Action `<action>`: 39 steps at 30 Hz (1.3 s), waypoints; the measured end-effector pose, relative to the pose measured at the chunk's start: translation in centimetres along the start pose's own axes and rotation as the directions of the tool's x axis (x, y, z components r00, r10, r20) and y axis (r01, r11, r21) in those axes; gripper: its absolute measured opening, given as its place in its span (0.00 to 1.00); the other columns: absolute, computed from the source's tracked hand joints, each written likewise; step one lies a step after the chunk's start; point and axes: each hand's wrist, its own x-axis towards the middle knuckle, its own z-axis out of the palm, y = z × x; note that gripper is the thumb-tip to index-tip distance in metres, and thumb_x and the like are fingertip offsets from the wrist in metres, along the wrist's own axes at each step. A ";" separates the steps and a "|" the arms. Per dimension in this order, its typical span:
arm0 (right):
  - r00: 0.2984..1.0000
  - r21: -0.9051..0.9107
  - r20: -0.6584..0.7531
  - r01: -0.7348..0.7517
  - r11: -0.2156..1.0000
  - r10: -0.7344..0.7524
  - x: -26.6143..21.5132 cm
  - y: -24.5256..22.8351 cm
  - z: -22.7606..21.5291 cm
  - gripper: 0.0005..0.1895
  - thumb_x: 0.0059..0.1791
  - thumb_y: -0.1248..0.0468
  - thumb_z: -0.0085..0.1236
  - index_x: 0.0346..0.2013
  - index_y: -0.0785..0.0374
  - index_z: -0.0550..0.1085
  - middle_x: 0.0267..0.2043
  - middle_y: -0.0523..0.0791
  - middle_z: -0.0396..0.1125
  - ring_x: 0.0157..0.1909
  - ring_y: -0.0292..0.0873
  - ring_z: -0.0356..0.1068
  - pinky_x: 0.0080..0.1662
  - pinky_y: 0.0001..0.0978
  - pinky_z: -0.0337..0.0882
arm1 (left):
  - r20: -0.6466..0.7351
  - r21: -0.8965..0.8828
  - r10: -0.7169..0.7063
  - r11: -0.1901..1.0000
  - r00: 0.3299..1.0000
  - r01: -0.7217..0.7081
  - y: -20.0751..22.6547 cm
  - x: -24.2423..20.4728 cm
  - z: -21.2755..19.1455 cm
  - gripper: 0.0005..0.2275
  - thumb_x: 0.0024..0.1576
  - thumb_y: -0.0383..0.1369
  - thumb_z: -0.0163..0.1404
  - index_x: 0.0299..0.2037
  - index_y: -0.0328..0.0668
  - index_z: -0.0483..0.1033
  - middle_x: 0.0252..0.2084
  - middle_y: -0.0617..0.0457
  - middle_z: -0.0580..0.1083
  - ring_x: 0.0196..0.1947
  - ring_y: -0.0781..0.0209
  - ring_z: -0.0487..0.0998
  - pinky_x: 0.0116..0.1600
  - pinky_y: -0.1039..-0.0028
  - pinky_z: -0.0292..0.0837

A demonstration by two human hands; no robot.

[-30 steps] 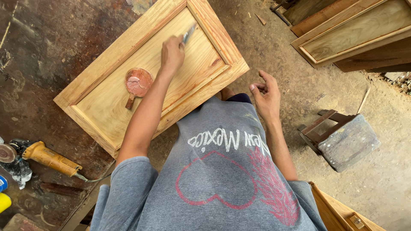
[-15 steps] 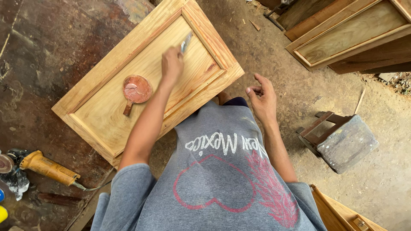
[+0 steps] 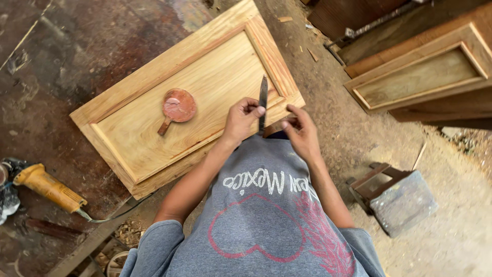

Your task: The person applies wood filler to the grooves of a wooden door panel using a putty knife and a wooden applicator. They repeatedly scoop filler and spread it along the panel's edges and corners.

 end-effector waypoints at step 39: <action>0.948 0.299 -0.304 0.002 0.954 0.094 -2.1 -1.1 4.1 0.11 0.59 0.63 0.53 0.54 0.64 0.69 0.31 0.41 0.67 0.26 0.27 0.59 0.27 0.17 0.58 | -0.390 0.882 0.447 0.432 0.805 0.188 1.7 -10.1 -24.3 0.24 0.56 0.34 0.63 0.61 0.37 0.69 0.58 0.38 0.69 0.60 0.38 0.67 0.63 0.53 0.65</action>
